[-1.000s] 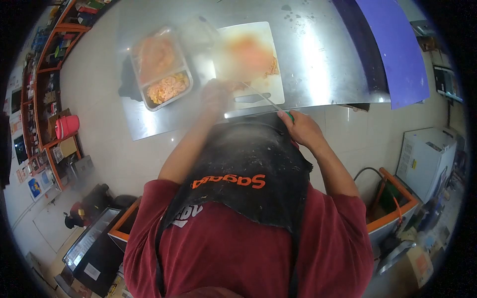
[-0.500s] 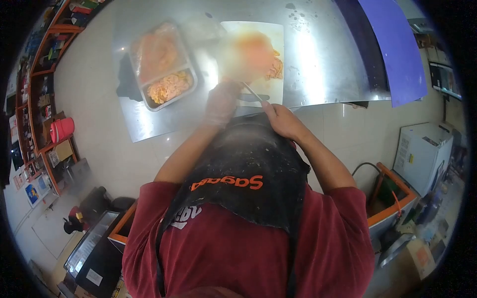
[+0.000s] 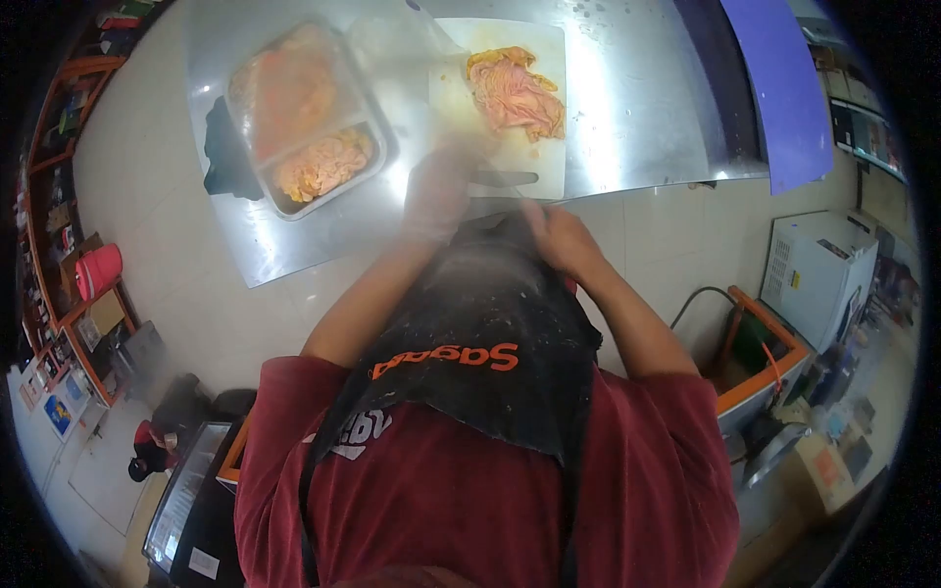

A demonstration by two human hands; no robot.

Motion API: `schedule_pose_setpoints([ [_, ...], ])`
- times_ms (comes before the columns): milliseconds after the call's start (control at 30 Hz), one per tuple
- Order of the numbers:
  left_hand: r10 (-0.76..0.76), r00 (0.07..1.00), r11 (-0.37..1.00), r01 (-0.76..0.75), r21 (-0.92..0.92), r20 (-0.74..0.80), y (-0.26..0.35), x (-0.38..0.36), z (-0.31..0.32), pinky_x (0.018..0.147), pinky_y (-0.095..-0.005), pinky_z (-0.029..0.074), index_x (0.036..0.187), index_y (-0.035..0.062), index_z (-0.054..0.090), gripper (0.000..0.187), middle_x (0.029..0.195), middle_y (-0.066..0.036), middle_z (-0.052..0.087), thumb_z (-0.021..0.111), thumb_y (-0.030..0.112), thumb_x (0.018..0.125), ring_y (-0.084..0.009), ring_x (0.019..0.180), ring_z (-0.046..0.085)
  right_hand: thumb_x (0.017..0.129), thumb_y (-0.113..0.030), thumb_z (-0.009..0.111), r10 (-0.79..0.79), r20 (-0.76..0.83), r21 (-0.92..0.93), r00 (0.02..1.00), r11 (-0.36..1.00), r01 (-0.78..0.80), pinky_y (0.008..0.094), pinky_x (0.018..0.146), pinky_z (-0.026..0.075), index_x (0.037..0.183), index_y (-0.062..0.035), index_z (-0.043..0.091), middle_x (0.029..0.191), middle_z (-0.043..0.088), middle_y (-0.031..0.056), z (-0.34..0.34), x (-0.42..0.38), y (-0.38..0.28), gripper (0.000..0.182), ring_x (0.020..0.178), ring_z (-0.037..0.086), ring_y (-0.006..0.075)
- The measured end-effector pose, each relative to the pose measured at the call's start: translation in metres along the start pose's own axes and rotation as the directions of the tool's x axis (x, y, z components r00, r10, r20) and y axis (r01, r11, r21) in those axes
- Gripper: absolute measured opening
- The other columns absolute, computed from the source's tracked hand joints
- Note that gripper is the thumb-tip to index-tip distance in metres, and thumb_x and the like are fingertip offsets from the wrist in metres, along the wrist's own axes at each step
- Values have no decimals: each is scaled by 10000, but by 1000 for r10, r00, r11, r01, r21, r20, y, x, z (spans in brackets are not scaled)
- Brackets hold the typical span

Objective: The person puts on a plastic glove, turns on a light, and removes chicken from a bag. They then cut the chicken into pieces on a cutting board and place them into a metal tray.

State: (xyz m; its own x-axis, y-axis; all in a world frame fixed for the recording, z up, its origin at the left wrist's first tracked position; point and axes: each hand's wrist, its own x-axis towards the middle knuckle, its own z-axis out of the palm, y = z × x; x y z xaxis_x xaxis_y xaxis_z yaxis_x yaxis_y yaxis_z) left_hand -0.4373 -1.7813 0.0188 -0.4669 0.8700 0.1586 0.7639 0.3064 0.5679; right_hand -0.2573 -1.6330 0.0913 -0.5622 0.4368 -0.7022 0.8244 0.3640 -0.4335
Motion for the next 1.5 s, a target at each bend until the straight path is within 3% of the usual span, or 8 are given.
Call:
schedule_pose_setpoints([
  [467,93,969,991,-68,112,-229,2,9,8,832,-361,549,991,12,673,246,935,-116,647,645,48,750,-262,931,643,1059,-598,319,83,29,-64,996,995,-81,484,968,476,1070,136,672,998,662,369,-7,-11,19,815,1022,649,483],
  [700,24,993,985,-4,174,-114,12,8,5,845,-338,532,969,20,652,189,892,-113,637,641,89,794,-262,914,643,1042,-658,323,-79,-40,-90,996,993,75,480,972,475,1049,182,653,1043,655,418,-8,30,-41,903,1113,640,508],
  [967,-137,987,891,84,447,88,-7,25,10,792,-419,510,920,50,653,140,883,-133,647,601,162,853,-308,843,623,1028,-685,326,115,77,-77,990,991,-109,476,844,514,916,121,675,860,664,323,-34,-21,48,886,910,687,431],
  [1167,-427,860,903,393,-173,-279,0,-4,-43,753,-465,524,853,64,664,207,898,-158,695,548,183,976,-316,857,679,1034,-677,351,33,174,-48,984,999,-25,399,554,486,780,45,595,683,547,124,-72,-11,34,803,589,551,219],
  [1200,-633,770,732,561,-386,-81,-5,-10,-65,772,-467,533,877,62,680,232,887,-159,710,542,190,1013,-320,870,698,1035,-673,356,40,189,-33,981,999,-34,395,550,478,785,40,589,684,544,111,-82,-16,28,791,586,536,212],
  [1267,-450,875,892,428,-147,-177,-63,-35,-57,772,-461,526,904,46,691,223,880,-173,713,532,166,1006,-373,839,683,1039,-663,363,54,222,-9,973,999,-53,378,557,468,802,33,587,686,539,88,-88,-22,27,768,585,518,196],
  [1400,-748,655,656,754,24,-106,-68,-11,-117,810,-481,517,888,6,672,252,919,-220,707,528,181,997,-411,865,667,1050,-635,373,-57,226,21,972,998,54,322,579,445,821,7,598,691,528,53,-87,-21,55,717,584,499,162],
  [1500,-751,579,660,657,-365,-317,-115,-34,-107,842,-495,512,909,-9,666,228,924,-242,698,575,190,973,-421,909,664,1058,-613,381,-113,202,104,973,990,94,287,555,410,805,-22,585,677,509,29,-90,-29,72,674,566,465,134],
])
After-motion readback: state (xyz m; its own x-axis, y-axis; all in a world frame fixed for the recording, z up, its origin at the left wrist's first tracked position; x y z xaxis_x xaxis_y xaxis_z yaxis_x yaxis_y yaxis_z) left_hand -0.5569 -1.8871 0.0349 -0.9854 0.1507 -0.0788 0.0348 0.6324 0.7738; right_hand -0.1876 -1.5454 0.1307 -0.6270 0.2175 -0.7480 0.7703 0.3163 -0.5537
